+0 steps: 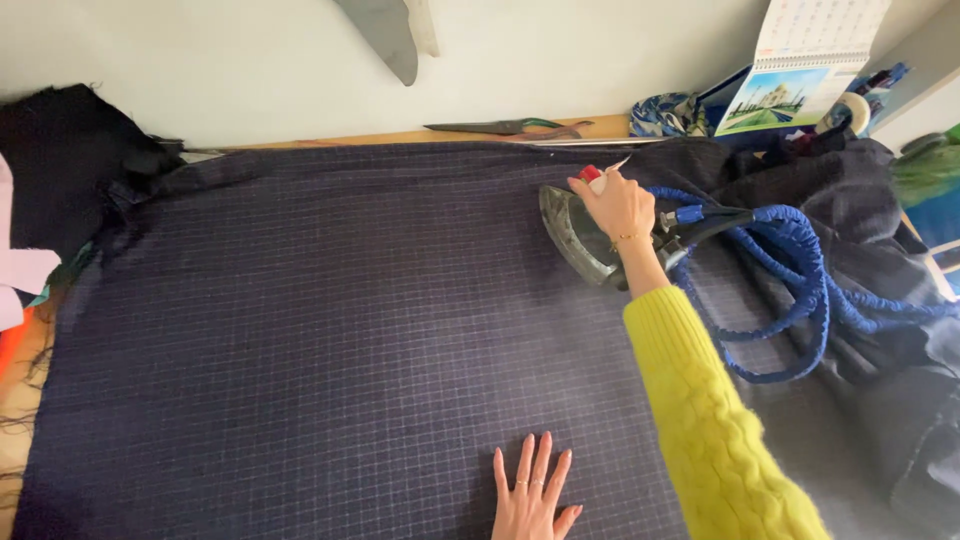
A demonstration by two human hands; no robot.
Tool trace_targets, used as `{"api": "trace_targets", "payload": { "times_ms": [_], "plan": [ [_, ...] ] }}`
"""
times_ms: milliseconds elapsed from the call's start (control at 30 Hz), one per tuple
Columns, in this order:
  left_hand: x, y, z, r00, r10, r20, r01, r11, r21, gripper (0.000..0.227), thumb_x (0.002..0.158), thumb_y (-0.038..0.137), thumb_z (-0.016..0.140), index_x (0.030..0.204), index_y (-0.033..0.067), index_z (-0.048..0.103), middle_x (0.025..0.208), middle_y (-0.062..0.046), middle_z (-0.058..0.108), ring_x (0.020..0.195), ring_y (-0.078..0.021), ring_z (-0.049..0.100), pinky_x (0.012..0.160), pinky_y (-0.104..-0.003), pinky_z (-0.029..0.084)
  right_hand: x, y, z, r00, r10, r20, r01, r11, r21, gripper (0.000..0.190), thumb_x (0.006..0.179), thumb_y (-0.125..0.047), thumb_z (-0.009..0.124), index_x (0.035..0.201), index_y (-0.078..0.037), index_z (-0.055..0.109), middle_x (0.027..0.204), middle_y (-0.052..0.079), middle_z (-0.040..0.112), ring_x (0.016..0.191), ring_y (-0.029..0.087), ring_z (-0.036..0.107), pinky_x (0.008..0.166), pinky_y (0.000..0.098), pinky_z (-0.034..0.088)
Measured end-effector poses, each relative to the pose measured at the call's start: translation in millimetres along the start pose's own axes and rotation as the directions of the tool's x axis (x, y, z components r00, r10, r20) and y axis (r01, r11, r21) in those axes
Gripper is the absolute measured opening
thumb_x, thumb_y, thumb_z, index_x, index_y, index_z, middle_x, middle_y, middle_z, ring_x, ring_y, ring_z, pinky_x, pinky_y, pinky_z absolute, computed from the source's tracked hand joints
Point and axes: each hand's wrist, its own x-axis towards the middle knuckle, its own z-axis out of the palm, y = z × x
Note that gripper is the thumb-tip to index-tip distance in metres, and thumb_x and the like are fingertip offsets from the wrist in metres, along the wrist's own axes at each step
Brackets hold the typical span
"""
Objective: The person irons a large piece of dark plaid fabric on a wooden table using a steam iron. They smooth the fabric with their left hand and periodically lift and reposition sections to ensure even pressing.
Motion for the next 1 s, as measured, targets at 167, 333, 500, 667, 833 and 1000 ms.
{"api": "trace_targets", "payload": {
  "times_ms": [167,333,500,667,833,1000],
  "plan": [
    [1,0,1,1.000,-0.007,0.008,0.007,1.000,0.009,0.113,0.076,0.089,0.057,0.164,0.0255,0.025,0.174,-0.016,0.016,0.161,-0.0349,0.017,0.121,-0.069,0.021,13,-2,1,0.999,0.040,0.005,-0.040,0.999,0.007,0.080,0.094,-0.082,0.048,0.108,-0.006,0.070,0.099,0.024,0.075,0.095,0.048,0.071,0.081,0.0542,0.051],
    [-4,2,5,1.000,-0.008,0.012,0.008,0.999,-0.041,0.111,0.075,0.087,0.063,0.162,0.0257,0.032,0.173,-0.016,0.021,0.160,-0.0352,0.020,0.119,-0.070,0.022,18,0,2,0.998,0.040,0.045,-0.041,0.999,0.016,0.079,0.096,-0.079,0.045,0.108,-0.006,0.072,0.105,0.026,0.074,0.102,0.049,0.069,0.085,0.0540,0.049],
    [-4,2,4,0.999,-0.016,0.030,0.017,0.999,-0.047,0.105,0.079,0.085,0.058,0.162,0.0268,0.032,0.174,-0.015,0.020,0.160,-0.0347,0.019,0.121,-0.069,0.020,14,2,2,0.999,0.018,0.042,-0.019,0.999,0.029,0.076,0.100,-0.078,0.046,0.104,-0.004,0.065,0.100,0.026,0.074,0.094,0.050,0.069,0.079,0.0552,0.049],
    [-2,1,-1,0.999,-0.016,0.039,0.018,0.999,-0.037,0.101,0.083,0.083,0.054,0.162,0.0259,0.031,0.174,-0.015,0.018,0.161,-0.0351,0.016,0.121,-0.069,0.019,9,-4,-3,0.998,0.038,0.040,-0.038,0.999,0.012,0.077,0.099,-0.078,0.044,0.106,-0.005,0.066,0.097,0.024,0.074,0.090,0.048,0.069,0.077,0.0530,0.049],
    [0,0,-4,0.999,-0.016,0.043,0.018,0.999,-0.041,0.100,0.083,0.082,0.054,0.162,0.0251,0.031,0.174,-0.016,0.019,0.161,-0.0350,0.017,0.121,-0.069,0.019,9,-5,-4,0.999,0.027,0.032,-0.027,1.000,-0.001,0.078,0.100,-0.079,0.044,0.106,-0.004,0.065,0.093,0.022,0.074,0.085,0.046,0.070,0.073,0.0520,0.050],
    [1,0,-3,0.999,-0.015,0.047,0.015,1.000,-0.014,0.102,0.083,0.084,0.051,0.163,0.0254,0.027,0.175,-0.015,0.016,0.161,-0.0344,0.016,0.121,-0.069,0.020,9,-7,-5,0.999,0.045,0.030,-0.045,0.999,-0.001,0.076,0.100,-0.079,0.045,0.101,-0.007,0.065,0.091,0.020,0.074,0.083,0.044,0.070,0.072,0.0504,0.050]
  ]
}}
